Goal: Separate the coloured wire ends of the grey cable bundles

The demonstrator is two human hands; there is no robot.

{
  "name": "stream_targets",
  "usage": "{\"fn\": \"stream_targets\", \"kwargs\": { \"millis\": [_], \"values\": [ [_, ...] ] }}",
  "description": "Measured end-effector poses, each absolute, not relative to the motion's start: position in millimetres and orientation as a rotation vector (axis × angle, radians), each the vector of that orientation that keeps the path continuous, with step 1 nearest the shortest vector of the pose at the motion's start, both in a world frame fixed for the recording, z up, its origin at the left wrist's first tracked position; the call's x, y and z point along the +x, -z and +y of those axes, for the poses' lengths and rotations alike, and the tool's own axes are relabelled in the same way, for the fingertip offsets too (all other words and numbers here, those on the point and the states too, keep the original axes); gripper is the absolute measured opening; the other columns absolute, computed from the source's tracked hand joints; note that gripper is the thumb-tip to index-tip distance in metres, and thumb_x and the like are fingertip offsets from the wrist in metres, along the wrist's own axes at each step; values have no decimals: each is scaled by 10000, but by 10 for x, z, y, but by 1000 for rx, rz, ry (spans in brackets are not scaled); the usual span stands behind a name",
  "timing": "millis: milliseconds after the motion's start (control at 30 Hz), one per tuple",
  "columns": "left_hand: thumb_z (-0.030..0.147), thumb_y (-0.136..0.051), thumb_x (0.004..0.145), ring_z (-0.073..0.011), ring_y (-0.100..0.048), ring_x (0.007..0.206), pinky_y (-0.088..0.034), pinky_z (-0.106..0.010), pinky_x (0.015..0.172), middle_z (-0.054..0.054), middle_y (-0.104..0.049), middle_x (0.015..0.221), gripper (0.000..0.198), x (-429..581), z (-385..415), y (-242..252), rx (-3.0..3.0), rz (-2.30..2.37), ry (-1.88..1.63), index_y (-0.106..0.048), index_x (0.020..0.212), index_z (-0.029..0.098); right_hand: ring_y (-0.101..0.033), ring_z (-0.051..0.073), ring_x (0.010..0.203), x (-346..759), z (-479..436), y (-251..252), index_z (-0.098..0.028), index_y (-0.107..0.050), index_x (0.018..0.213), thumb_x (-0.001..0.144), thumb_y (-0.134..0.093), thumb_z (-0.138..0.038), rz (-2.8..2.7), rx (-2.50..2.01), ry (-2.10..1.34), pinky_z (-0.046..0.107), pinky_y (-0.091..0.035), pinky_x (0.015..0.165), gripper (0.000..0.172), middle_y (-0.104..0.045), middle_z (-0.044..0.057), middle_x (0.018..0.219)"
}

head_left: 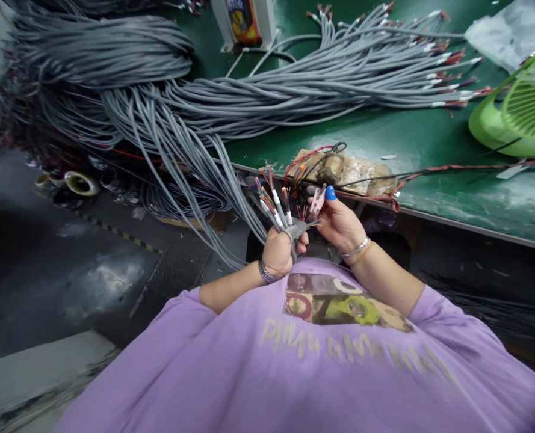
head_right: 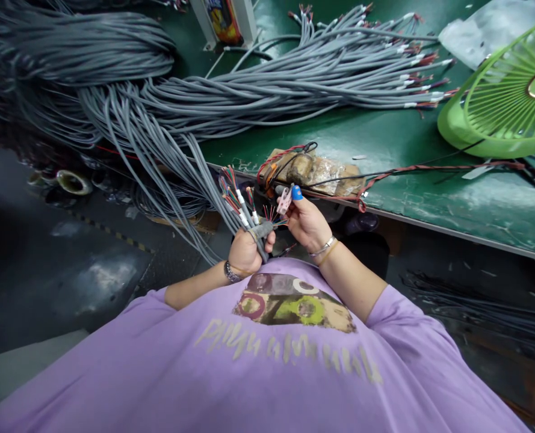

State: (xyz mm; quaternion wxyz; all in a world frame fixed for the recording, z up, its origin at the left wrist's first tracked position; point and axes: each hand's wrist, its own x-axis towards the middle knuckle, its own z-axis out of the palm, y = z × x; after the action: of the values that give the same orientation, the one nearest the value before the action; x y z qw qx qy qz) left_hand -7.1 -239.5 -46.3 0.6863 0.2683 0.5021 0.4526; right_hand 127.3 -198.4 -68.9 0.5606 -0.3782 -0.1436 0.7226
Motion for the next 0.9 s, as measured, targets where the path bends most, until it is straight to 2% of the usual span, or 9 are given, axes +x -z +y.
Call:
{"fn": "stream_targets", "kwargs": {
  "millis": [300, 467, 567, 667, 800, 900],
  "values": [
    [343, -780, 617, -67, -459, 364, -298, -193, 389, 32, -585, 492, 287, -73, -2392, 505, 603, 1122, -980, -551, 673, 180, -565, 107, 631, 1238, -2001, 703, -221, -675, 793, 790, -775, -567, -303, -864, -1702, 268, -435, 603, 360, -706, -26, 751],
    [359, -770, 630, -67, -470, 368, -319, -188, 385, 27, -588, 492, 278, -123, -2433, 493, 636, 1105, -994, -568, 656, 170, -599, 110, 675, 1296, -2042, 730, -243, -659, 864, 810, -698, -661, -320, -805, -1740, 248, -450, 604, 423, -701, -28, 796],
    [354, -758, 653, -68, -470, 365, -333, -190, 380, 29, -587, 490, 269, -166, -2467, 495, 672, 1105, -1006, -561, 633, 172, -602, 105, 640, 1390, -2068, 770, -230, -665, 890, 775, -678, -731, -397, -817, -1793, 225, -468, 562, 514, -697, -11, 780],
    [361, -755, 674, -64, -466, 361, -334, -190, 378, 31, -588, 491, 277, -197, -2492, 503, 717, 1106, -1003, -558, 624, 173, -613, 118, 609, 1514, -2108, 770, -195, -678, 825, 688, -732, -759, -549, -901, -1962, 231, -507, 545, 582, -705, 25, 749],
    [386, -766, 686, -62, -478, 364, -347, -188, 380, 22, -594, 497, 311, -207, -2506, 524, 803, 1105, -963, -562, 600, 167, -615, 138, 575, 1650, -2156, 679, -163, -675, 732, 539, -875, -671, -821, -1002, -2074, 274, -541, 564, 579, -676, 33, 656],
    [408, -771, 693, -67, -493, 370, -365, -191, 383, 20, -597, 503, 329, -208, -2504, 535, 869, 1093, -917, -572, 596, 164, -557, 109, 527, 1675, -2167, 594, -158, -648, 670, 514, -934, -534, -956, -1089, -1978, 261, -500, 555, 497, -625, 1, 581]
  ]
}}
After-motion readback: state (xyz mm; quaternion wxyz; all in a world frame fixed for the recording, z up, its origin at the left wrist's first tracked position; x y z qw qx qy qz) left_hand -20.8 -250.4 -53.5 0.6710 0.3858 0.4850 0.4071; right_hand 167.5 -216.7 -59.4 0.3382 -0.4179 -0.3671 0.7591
